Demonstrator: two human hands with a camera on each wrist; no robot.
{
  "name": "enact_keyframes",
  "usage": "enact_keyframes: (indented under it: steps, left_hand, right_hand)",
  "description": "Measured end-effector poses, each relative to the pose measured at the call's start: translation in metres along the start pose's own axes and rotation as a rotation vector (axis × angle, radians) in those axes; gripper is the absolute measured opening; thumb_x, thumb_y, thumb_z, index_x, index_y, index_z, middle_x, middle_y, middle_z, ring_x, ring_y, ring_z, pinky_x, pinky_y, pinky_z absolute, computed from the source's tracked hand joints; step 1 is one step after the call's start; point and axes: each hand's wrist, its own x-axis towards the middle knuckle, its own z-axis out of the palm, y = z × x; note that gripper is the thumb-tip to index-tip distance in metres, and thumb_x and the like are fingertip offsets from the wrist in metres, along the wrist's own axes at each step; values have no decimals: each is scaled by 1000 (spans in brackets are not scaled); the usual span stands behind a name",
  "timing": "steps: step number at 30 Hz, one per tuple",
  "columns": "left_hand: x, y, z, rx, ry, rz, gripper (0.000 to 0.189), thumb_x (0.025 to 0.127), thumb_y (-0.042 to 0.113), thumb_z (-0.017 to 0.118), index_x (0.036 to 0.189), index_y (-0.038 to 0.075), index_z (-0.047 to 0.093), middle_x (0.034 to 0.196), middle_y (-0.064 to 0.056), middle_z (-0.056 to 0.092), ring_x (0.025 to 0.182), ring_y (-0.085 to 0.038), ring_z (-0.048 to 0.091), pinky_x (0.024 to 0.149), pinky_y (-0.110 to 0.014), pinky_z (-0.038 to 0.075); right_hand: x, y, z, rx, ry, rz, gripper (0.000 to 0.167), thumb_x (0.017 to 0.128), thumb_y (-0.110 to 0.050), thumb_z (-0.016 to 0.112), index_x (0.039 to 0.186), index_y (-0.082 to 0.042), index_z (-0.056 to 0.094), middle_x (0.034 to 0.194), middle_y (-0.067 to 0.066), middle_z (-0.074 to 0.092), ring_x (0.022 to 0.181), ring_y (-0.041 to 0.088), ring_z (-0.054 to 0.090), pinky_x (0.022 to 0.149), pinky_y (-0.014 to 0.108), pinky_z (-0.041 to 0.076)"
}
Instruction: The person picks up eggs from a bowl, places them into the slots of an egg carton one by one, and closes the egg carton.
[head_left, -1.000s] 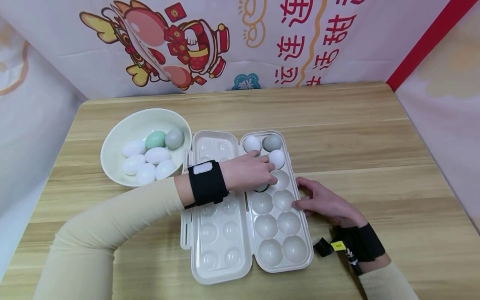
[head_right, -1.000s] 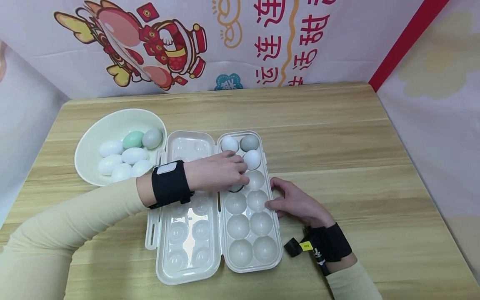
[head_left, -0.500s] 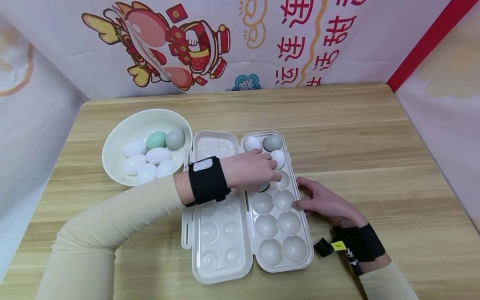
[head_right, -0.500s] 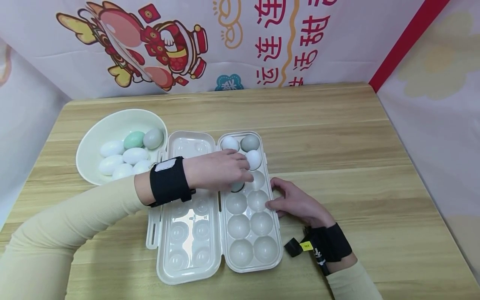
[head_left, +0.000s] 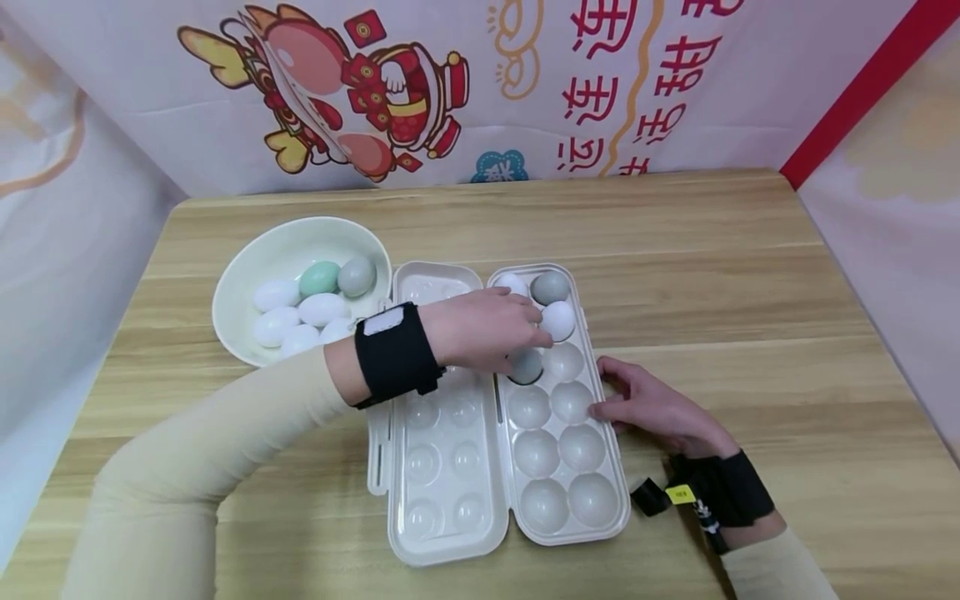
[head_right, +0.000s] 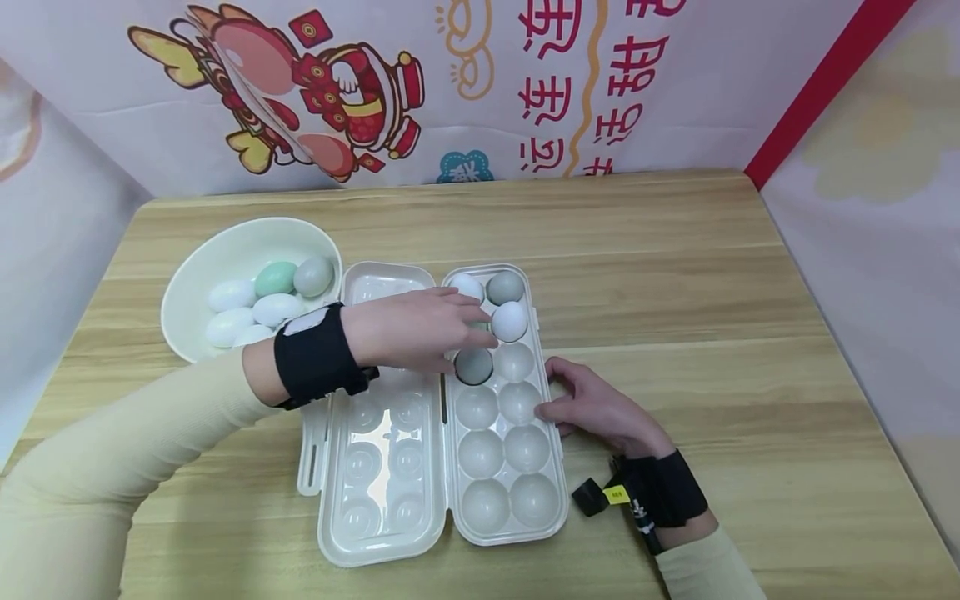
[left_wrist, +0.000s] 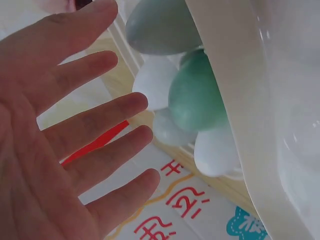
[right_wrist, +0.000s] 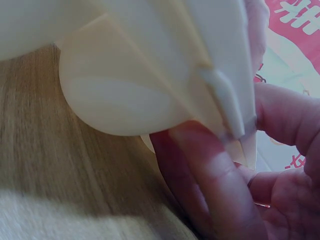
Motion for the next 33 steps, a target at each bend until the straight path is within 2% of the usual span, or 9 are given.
enact_keyframes:
  steps: [4,8,15,18,25,33]
  left_hand:
    - [-13,-8,-5,-41,-1,-35,47,86,20,75,130,13,61,126,-11,60,120,-27,51,103,-44,37]
    - [-31,-17,-12,-77,26,-88,52,85,23,76,133,13,59,132,-14,57,125,-30,48,104,-44,37]
    - [-60,-33,-17,-200,106,-137,54,83,18,77,133,8,58,127,-14,59,119,-30,53,100,-42,42]
    - [-69,-38,-21,-239,102,-187,54,85,17,75,135,9,56,128,-14,59,118,-29,54,98,-42,44]
    - [-88,-51,-31,-264,74,-313,54,88,20,72,138,9,53,132,-14,56,121,-30,52,97,-45,44]
    - [-107,-73,-36,-282,46,-412,49,92,16,66,136,0,51,133,-20,53,121,-35,50,99,-48,42]
  right_hand:
    - [-1,0,0,-7,1,0,58,89,-6,65,137,8,36,120,23,53,96,25,61,74,35,54]
    - [-1,-1,0,-13,-1,-8,59,89,-5,65,137,8,35,119,23,54,93,25,63,73,35,54]
    - [0,0,0,-42,8,-7,58,88,-7,66,137,7,37,120,22,53,97,25,59,74,34,54]
    - [0,0,0,-49,9,-18,58,88,-6,66,137,7,37,120,22,53,97,26,58,74,33,53]
    - [-1,0,-1,-69,8,-19,61,89,-8,65,140,7,35,127,23,48,105,29,52,78,33,52]
    - [0,1,0,-62,-5,-29,61,89,-7,65,140,7,34,126,23,48,103,28,53,76,33,52]
